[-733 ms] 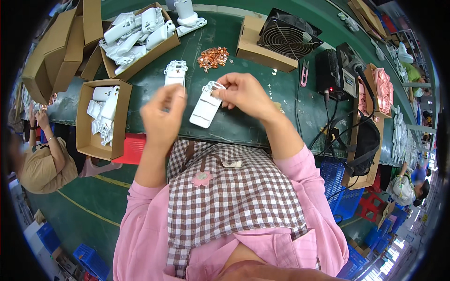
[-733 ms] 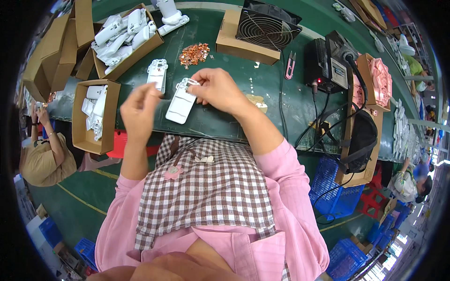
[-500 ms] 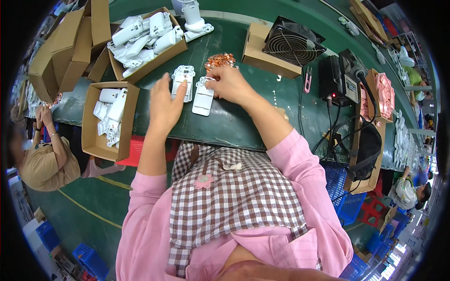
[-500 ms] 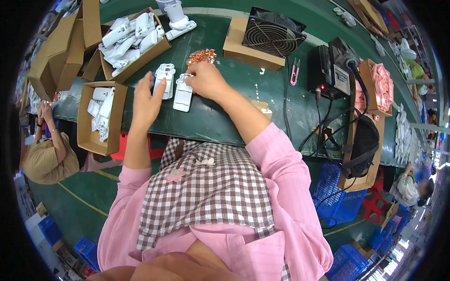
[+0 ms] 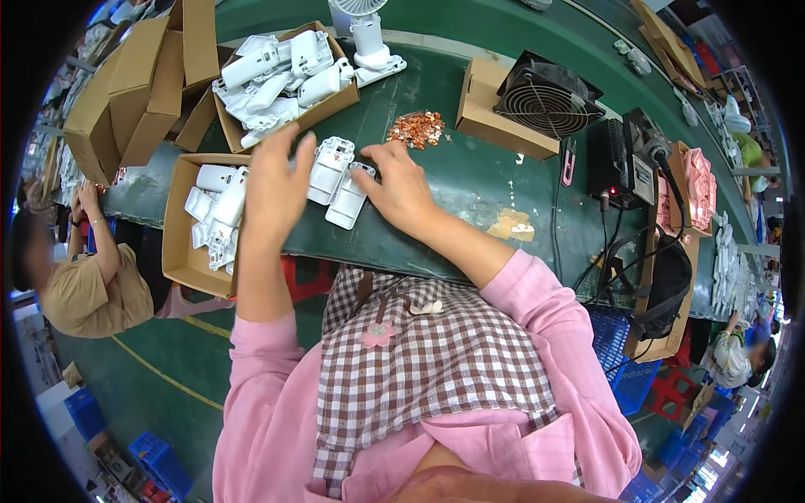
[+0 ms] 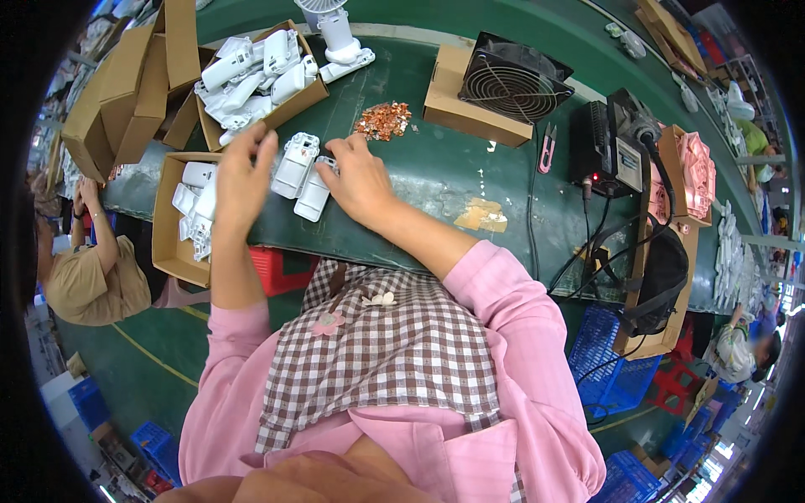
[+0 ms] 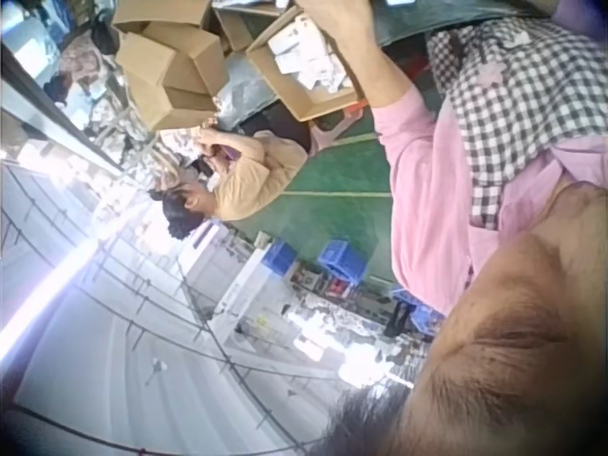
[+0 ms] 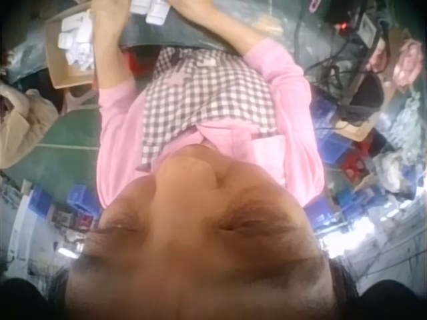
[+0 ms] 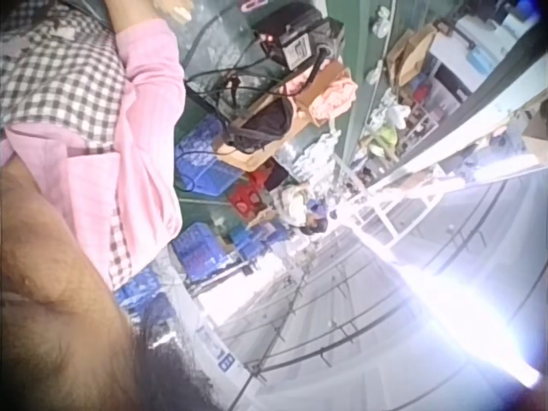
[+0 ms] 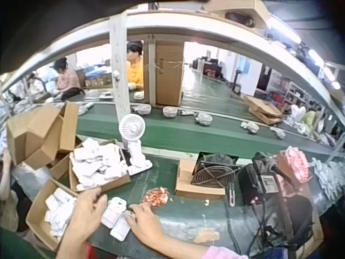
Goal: The person picks up white plastic housings and inserts small copper contacts into them by hand. They repeat this process for several units, occasionally moving cardboard boxes to access more parts, and place the assembled housings onto the table.
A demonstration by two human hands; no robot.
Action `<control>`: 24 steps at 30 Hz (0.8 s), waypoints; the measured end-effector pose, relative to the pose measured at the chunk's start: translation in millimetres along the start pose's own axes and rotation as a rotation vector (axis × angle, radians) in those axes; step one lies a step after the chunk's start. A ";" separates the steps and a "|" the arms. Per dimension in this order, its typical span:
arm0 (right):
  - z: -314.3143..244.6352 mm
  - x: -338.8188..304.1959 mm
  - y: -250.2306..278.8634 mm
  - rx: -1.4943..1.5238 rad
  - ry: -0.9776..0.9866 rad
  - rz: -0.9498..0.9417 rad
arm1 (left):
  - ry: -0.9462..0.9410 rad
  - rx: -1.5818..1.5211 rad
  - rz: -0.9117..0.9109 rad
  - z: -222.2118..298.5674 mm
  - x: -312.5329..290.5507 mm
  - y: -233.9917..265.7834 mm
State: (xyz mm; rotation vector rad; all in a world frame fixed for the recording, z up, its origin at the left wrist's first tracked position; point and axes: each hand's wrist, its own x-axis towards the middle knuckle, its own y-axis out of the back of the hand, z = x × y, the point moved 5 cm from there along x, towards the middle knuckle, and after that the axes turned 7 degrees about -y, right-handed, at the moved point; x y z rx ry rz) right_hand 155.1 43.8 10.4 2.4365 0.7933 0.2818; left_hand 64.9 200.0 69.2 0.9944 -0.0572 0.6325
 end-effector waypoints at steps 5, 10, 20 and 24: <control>23.1 -0.8 28.4 -0.135 0.061 0.129 | -0.078 0.424 -0.014 -15.0 106.8 33.3; 33.0 -5.0 49.3 -0.180 0.040 0.115 | -0.163 0.556 -0.060 -132.3 170.0 22.8; 53.2 -12.2 69.2 -0.133 -0.044 -0.004 | -0.259 0.498 -0.274 -73.8 154.0 14.8; 52.8 -11.2 69.6 -0.146 -0.052 -0.003 | -0.365 0.487 -0.260 -43.2 133.6 19.2</control>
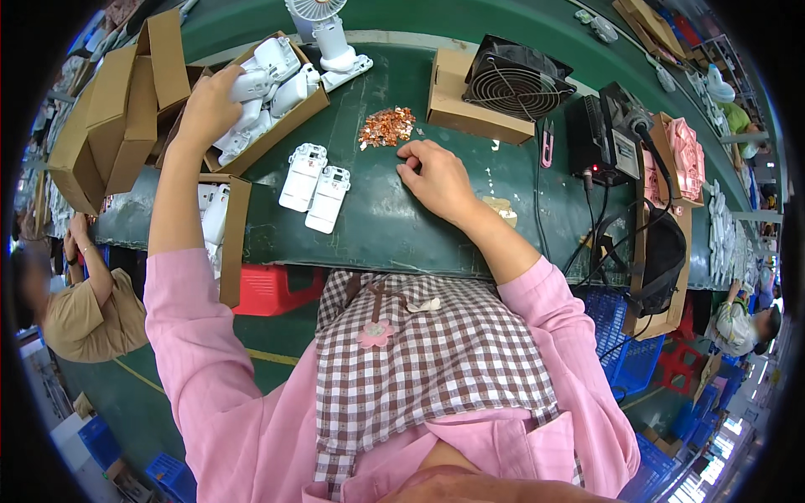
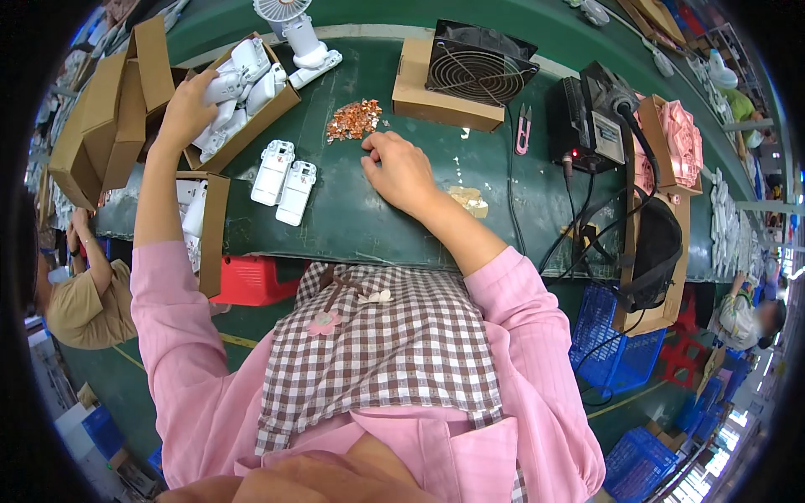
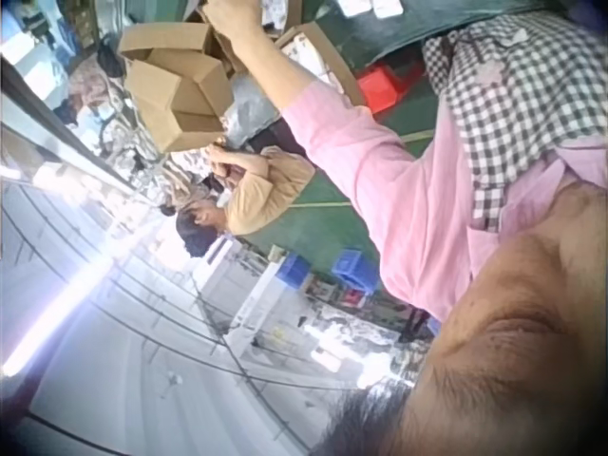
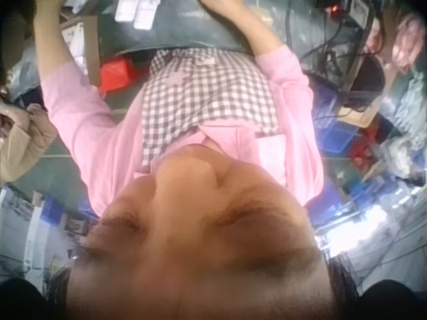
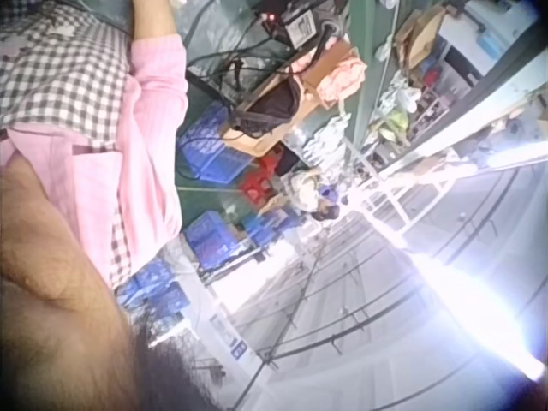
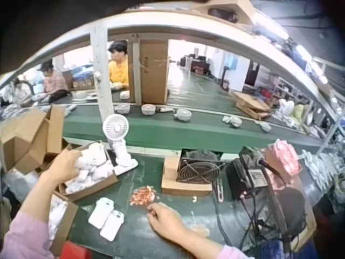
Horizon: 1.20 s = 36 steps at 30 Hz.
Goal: The person picks up white plastic housings and inserts small copper contacts into them by hand. They repeat this process for several units, occasionally moving cardboard boxes to access more parts, and place the assembled housings onto the table.
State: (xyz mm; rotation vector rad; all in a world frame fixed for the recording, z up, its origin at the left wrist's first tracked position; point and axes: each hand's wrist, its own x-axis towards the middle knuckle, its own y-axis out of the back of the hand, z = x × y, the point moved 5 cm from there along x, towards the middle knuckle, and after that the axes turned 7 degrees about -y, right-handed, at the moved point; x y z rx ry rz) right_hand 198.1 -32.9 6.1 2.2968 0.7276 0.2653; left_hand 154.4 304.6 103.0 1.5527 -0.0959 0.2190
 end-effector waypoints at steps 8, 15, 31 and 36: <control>2.1 13.6 -2.3 -0.043 0.013 0.138 | 0.008 -0.096 0.125 32.0 -21.7 25.7; -9.6 33.0 -5.3 -0.098 -0.017 0.150 | 0.392 -0.944 0.279 88.8 -52.9 44.3; -15.7 8.3 4.6 -0.199 0.027 0.002 | 0.292 -2.669 -0.002 206.8 -132.0 -46.6; -20.7 3.6 10.9 -0.295 0.081 -0.030 | 0.228 -2.598 -0.140 220.3 -133.6 -55.3</control>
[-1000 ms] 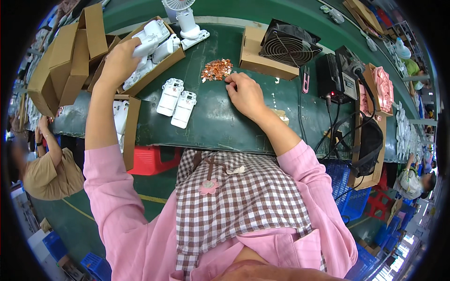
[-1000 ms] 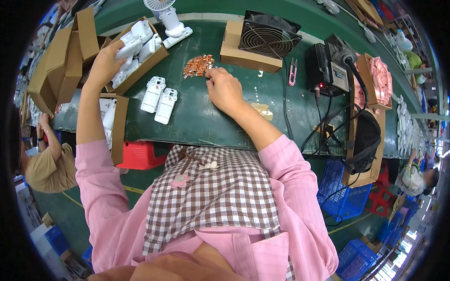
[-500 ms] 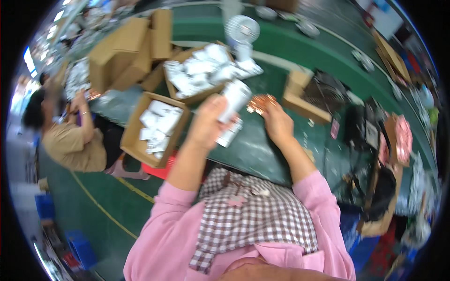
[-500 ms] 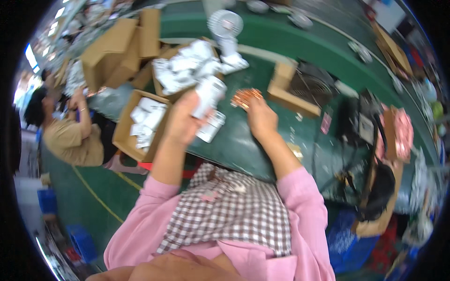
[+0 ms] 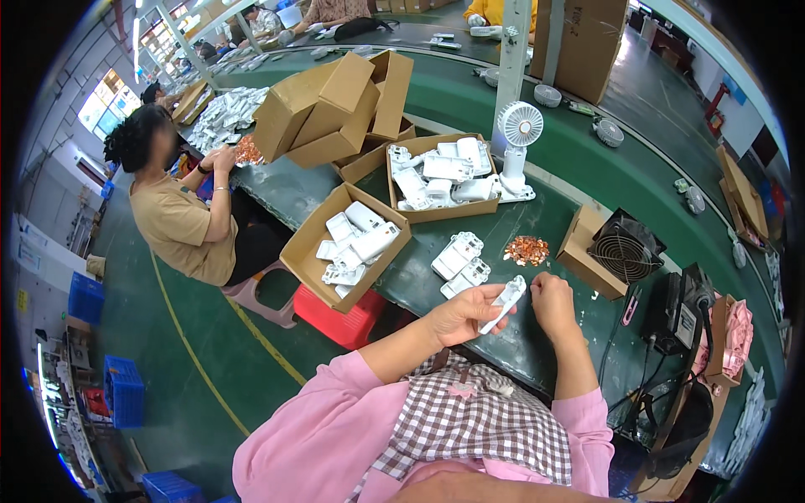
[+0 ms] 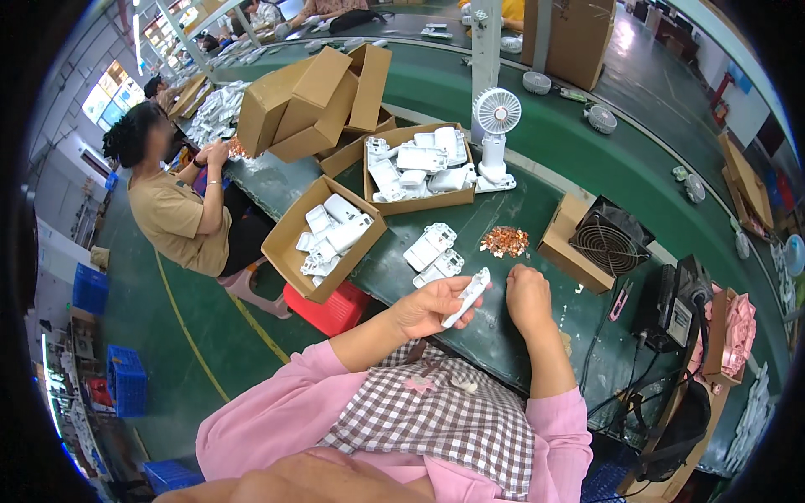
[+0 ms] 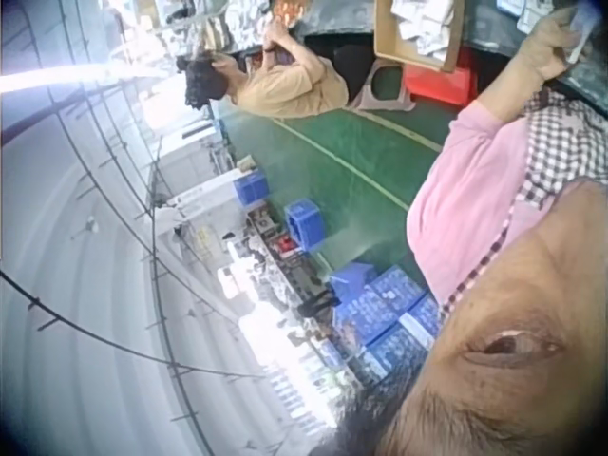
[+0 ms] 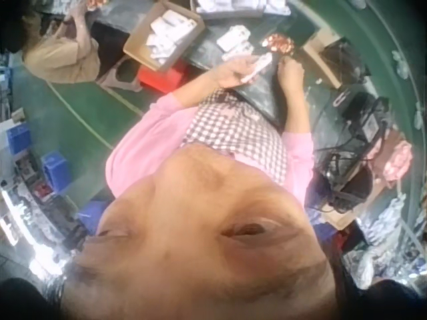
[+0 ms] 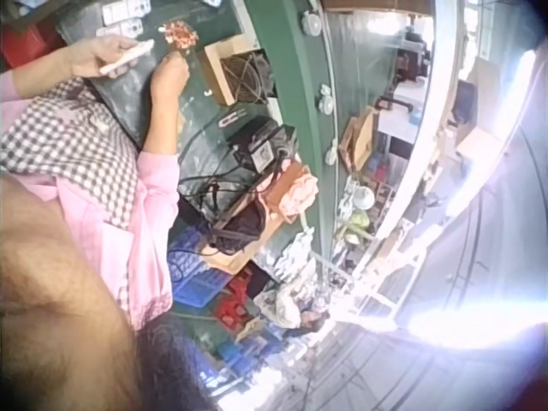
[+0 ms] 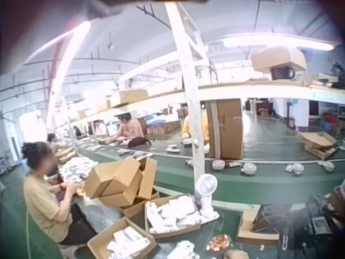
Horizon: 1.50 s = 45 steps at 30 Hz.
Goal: The person picks up white plastic housings and inserts small copper contacts into them by hand. They repeat this process for several units, occasionally moving cardboard boxes to access more parts, and place the assembled housings onto the table.
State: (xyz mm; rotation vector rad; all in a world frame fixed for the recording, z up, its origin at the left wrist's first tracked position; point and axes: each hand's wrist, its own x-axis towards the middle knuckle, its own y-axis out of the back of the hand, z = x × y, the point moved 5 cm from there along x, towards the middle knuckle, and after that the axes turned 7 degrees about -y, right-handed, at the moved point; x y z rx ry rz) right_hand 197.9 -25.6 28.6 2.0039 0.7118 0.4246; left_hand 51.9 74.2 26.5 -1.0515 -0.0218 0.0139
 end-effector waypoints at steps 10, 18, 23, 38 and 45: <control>-39.2 -41.1 42.2 0.679 0.006 0.230 | -0.133 0.447 0.361 -4.3 1.5 15.8; -61.8 -65.3 32.7 0.290 0.294 0.438 | -0.300 0.767 0.356 -7.6 8.1 7.9; -63.9 -68.7 33.6 0.270 0.287 0.513 | -0.338 0.732 0.345 -8.0 8.9 2.2; -29.8 -53.8 12.9 0.856 0.013 0.042 | -0.244 0.941 0.241 -4.7 6.4 -3.2; -28.0 -56.6 12.9 1.051 -0.098 -0.158 | -0.200 0.833 0.195 -10.1 2.5 -2.0</control>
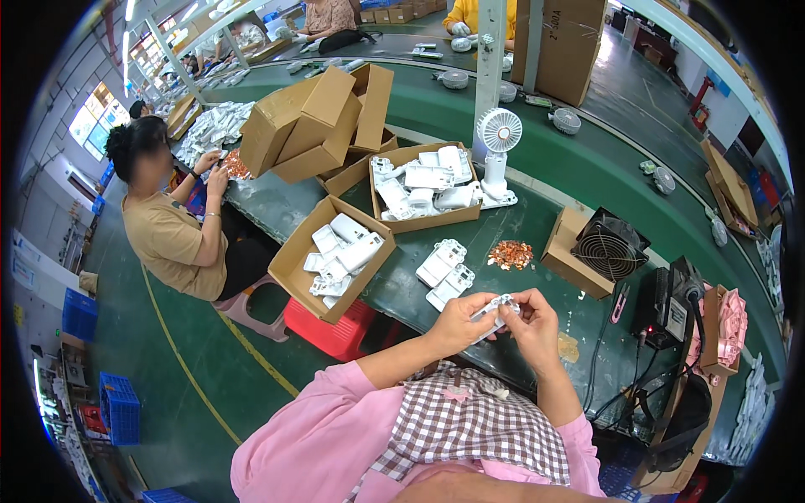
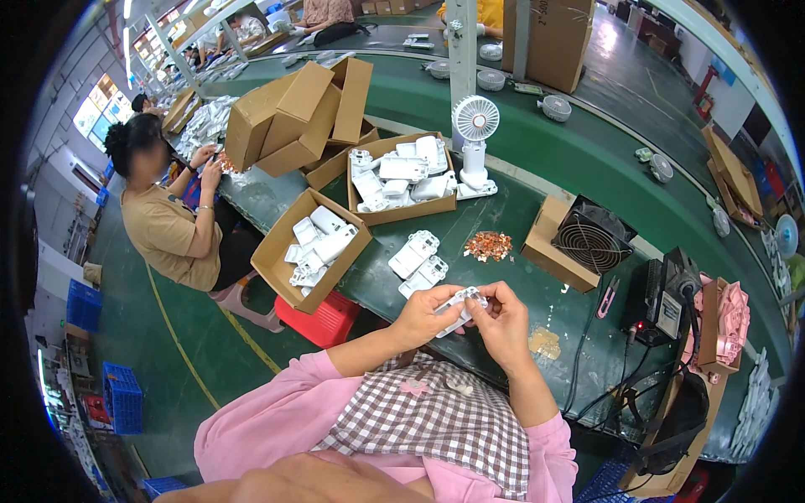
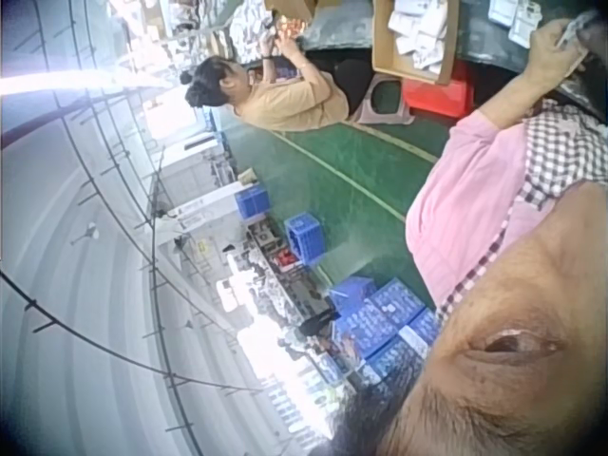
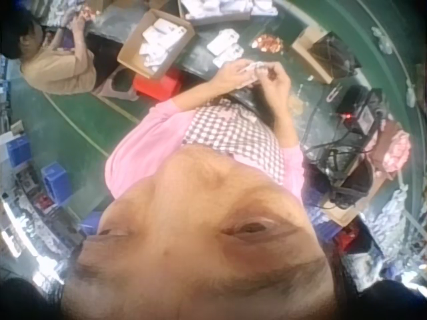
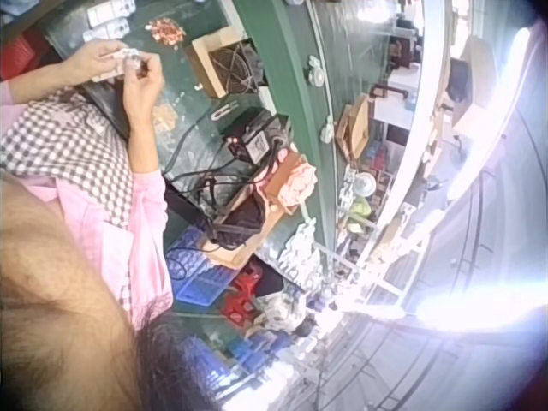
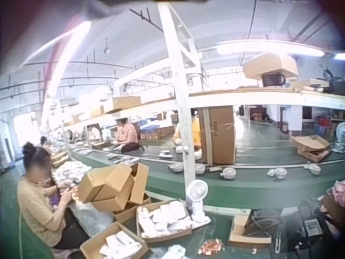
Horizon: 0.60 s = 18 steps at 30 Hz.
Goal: The person picks up white plastic housings and inserts small copper contacts into them by hand. They repeat this process for several units, occasionally moving cardboard boxes to access more parts, and place the assembled housings onto the table.
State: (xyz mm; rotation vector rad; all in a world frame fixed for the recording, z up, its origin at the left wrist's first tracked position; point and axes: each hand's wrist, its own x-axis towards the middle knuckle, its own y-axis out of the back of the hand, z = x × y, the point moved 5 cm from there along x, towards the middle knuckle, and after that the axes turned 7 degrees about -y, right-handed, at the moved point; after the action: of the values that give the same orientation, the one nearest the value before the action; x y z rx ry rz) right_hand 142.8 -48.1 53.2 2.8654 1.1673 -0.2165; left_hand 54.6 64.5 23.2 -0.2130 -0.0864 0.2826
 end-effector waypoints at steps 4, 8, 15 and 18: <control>-4.3 -2.5 -0.5 0.004 -0.019 -0.021 | 0.013 -0.073 0.000 1.6 -1.1 -0.1; -2.4 -3.6 -1.3 0.039 -0.059 -0.039 | 0.038 -0.057 0.030 8.1 -2.7 -1.4; 6.9 -5.0 -5.0 0.128 -0.036 -0.036 | 0.081 -0.061 0.038 9.9 -6.8 -0.1; 11.9 -5.0 -6.0 0.127 -0.021 -0.021 | 0.070 -0.033 0.033 8.8 -8.1 0.1</control>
State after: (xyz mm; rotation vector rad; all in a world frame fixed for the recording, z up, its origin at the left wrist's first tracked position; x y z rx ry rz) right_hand 133.6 -48.3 42.2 2.9523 1.2235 -0.3320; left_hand 45.8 64.0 31.3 -0.2574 -0.0187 0.3070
